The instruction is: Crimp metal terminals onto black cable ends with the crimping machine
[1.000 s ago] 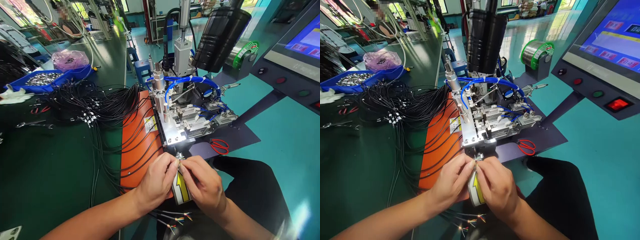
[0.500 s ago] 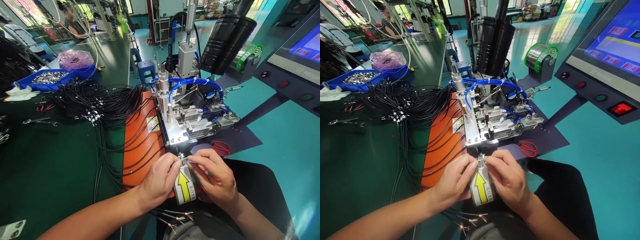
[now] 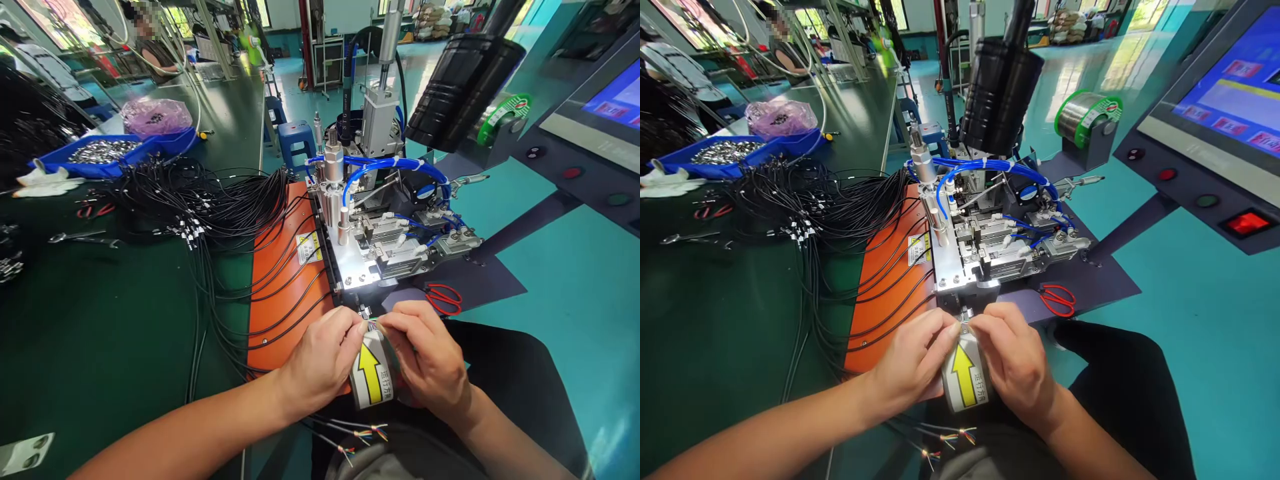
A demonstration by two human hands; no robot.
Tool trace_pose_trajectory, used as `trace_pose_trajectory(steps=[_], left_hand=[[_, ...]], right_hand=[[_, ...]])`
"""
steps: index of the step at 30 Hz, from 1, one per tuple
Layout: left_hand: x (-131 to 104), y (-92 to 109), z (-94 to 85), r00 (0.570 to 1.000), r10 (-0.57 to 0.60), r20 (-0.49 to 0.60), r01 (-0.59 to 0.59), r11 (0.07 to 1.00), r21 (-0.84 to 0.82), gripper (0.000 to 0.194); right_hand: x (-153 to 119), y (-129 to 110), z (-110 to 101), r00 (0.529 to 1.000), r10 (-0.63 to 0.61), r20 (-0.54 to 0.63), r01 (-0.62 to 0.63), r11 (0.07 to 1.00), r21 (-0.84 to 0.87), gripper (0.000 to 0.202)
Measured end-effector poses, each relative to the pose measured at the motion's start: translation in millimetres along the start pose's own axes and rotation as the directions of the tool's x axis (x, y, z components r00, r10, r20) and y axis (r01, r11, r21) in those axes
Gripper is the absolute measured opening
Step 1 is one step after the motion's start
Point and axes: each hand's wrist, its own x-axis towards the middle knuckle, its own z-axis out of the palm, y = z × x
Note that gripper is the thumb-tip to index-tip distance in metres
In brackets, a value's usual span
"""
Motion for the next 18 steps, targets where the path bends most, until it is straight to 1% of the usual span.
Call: trace_pose_trajectory(steps=[3,6,14,18], left_hand=[[-0.2,-0.1,0.1,1.0,0.001,-0.006,-0.001,1.0,0.0,0.024],[-0.1,0.6,-0.2,1.0,-0.002,-0.005,0.002,1.0,0.016,0.024],[0.8,0.6,0.0,1.0,0.005,0.001,-0.005,0.999,0.04,0.026],[0.9,0.3,0.0,1.0,-0.009,0.008,0.009,0.999,0.04,0.026]], right_hand=[[-0.2,2.0,-5.9,1.0,-0.002,-0.021,0.002,1.0,-0.009,0.033],[-3.7,6.1,-8.6,1.0,-0.014,-0.008,0.014,0.999,-0.035,0.039],[-7.4,10.8,-1.5,0.996,-0.093,0.005,0.094,0.992,-0.082,0.047],[-5.0,11.4,-1.5,0.994,-0.103,0.037,0.106,0.99,-0.094,0.049]])
